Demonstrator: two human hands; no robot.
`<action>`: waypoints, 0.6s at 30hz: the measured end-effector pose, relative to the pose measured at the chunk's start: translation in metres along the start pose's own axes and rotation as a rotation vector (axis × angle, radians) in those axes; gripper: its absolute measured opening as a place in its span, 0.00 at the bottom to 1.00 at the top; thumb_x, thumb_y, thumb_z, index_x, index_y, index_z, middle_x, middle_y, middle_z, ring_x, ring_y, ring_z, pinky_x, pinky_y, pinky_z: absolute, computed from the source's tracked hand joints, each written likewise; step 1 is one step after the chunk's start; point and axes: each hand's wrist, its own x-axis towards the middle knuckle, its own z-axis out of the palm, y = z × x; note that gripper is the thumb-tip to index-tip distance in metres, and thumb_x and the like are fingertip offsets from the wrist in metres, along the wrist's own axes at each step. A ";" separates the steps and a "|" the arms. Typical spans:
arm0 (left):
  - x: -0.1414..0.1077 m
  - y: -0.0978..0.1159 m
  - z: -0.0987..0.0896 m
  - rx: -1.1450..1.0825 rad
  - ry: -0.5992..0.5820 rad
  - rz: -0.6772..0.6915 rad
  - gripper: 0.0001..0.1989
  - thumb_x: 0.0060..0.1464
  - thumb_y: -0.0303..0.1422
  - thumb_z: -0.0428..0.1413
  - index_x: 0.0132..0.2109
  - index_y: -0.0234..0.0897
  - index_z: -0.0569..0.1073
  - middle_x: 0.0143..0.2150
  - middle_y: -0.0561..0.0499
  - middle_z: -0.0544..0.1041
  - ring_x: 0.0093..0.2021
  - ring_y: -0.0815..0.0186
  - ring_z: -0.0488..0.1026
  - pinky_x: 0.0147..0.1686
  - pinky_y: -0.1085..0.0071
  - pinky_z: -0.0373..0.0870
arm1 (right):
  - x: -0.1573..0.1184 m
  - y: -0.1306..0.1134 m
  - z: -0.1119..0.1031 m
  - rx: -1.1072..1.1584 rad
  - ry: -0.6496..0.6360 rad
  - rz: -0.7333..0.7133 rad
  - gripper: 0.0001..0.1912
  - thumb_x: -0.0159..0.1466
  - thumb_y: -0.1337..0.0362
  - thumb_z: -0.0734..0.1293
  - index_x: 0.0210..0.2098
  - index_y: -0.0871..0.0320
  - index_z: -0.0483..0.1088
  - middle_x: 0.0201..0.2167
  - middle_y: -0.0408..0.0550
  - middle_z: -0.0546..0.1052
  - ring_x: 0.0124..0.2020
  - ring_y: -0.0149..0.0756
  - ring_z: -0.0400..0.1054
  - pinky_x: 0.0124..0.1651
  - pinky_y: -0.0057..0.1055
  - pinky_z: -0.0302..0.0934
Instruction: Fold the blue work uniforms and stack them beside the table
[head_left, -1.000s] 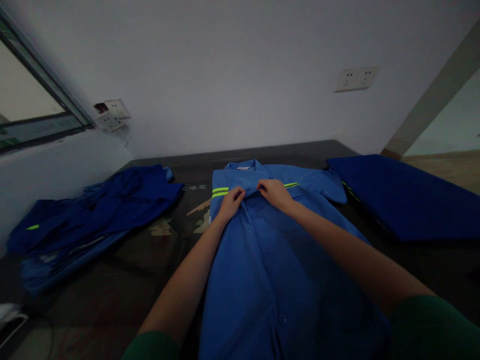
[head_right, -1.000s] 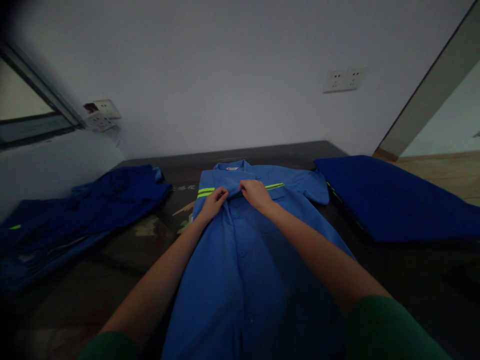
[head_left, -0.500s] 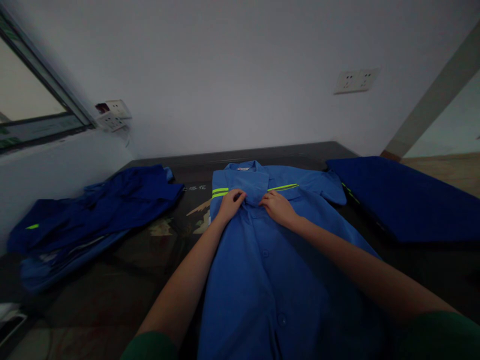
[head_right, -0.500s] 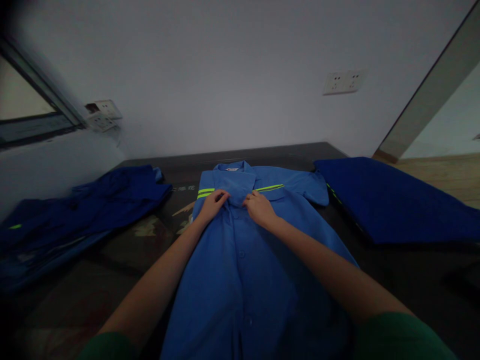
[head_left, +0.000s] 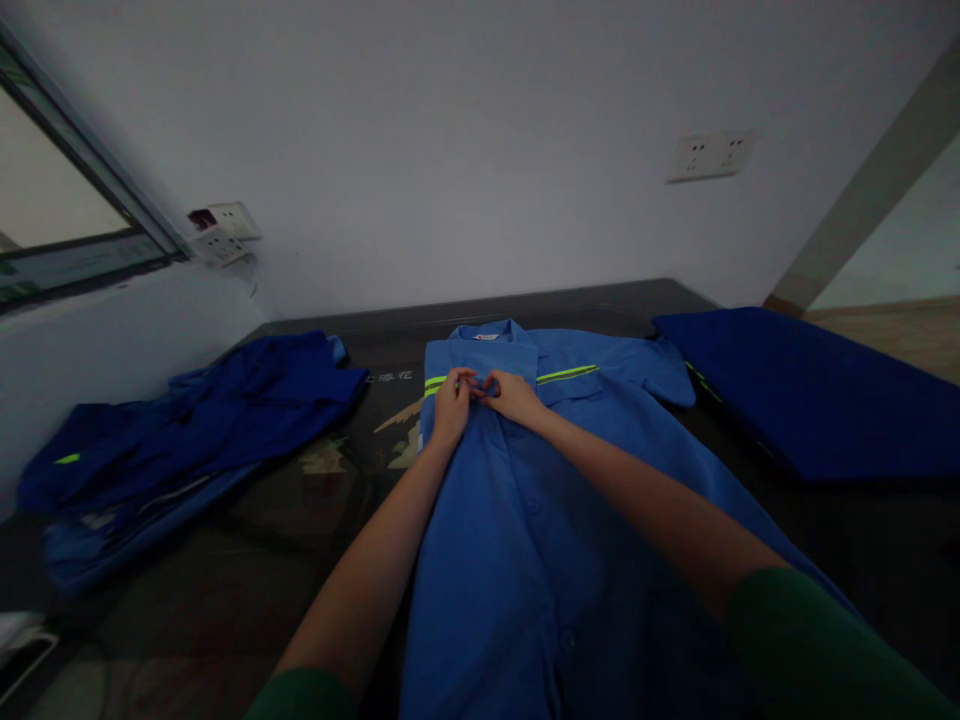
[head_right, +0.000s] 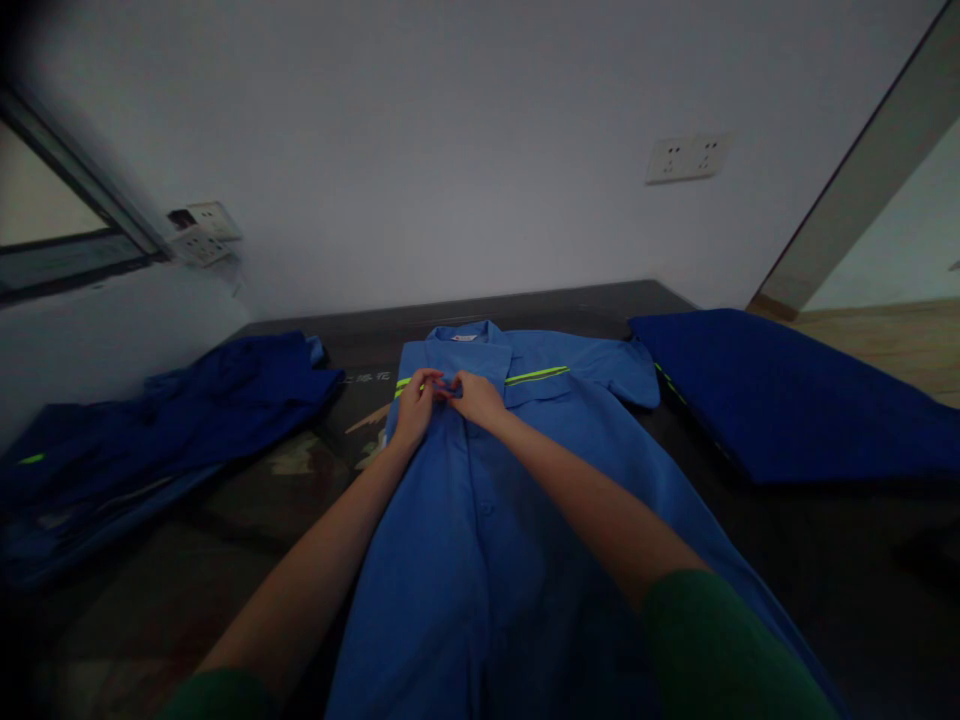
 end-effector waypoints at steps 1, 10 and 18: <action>0.000 -0.001 0.000 0.054 0.017 0.014 0.10 0.58 0.26 0.44 0.42 0.37 0.69 0.35 0.50 0.74 0.32 0.67 0.74 0.36 0.71 0.70 | 0.001 0.002 0.000 -0.002 -0.001 0.011 0.13 0.59 0.65 0.70 0.43 0.60 0.73 0.37 0.48 0.79 0.38 0.36 0.72 0.38 0.26 0.61; -0.003 -0.002 0.001 0.566 -0.033 0.134 0.11 0.51 0.22 0.50 0.41 0.36 0.72 0.41 0.45 0.76 0.45 0.59 0.71 0.48 0.63 0.65 | 0.008 0.007 -0.007 0.023 -0.070 0.048 0.11 0.59 0.72 0.67 0.41 0.61 0.76 0.33 0.47 0.79 0.34 0.32 0.73 0.39 0.25 0.61; -0.008 0.008 0.000 0.813 -0.130 0.148 0.14 0.55 0.25 0.49 0.48 0.33 0.72 0.50 0.38 0.73 0.52 0.55 0.68 0.53 0.60 0.63 | -0.004 0.003 -0.002 -0.197 -0.020 -0.060 0.13 0.62 0.75 0.62 0.41 0.58 0.75 0.44 0.52 0.75 0.44 0.37 0.70 0.47 0.29 0.61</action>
